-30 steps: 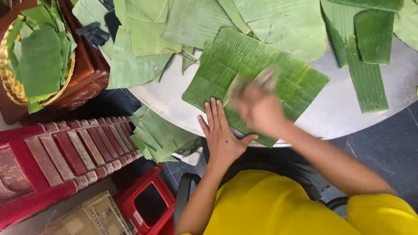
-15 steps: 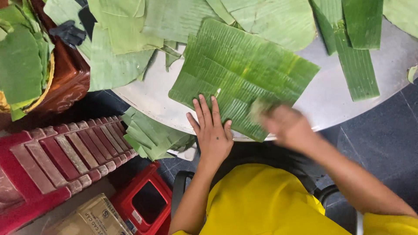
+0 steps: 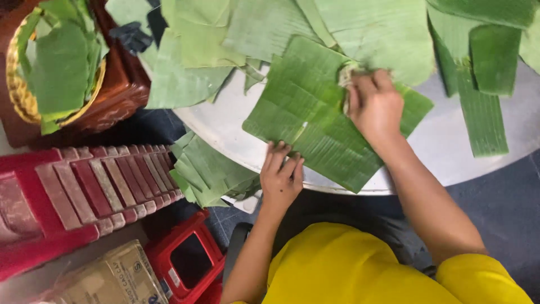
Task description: Cleaning banana leaves by wiping them with a cloth on a metal table and stacking them.
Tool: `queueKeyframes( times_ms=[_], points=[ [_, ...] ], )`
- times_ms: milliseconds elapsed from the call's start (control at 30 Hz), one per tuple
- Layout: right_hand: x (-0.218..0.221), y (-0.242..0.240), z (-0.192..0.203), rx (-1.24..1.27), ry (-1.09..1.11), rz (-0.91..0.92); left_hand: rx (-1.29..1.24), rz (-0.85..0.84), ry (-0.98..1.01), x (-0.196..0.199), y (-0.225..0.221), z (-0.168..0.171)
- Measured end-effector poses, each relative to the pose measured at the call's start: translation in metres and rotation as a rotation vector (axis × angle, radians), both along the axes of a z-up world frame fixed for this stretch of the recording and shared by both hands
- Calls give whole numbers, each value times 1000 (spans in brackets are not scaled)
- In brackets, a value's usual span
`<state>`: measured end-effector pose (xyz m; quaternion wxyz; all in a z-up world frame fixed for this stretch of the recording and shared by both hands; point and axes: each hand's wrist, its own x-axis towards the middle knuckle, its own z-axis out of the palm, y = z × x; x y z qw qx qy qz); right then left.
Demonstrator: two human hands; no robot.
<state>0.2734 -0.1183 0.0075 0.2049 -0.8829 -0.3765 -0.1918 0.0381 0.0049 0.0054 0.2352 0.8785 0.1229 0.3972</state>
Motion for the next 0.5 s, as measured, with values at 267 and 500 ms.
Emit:
queueKeyframes(
  times_ms=[267, 500],
  points=[
    [-3, 65, -54, 71, -53, 515, 27, -61, -104, 2, 10, -5],
    [-40, 101, 12, -5, -15, 439, -46, -47, -106, 4, 6, 2]
  ],
)
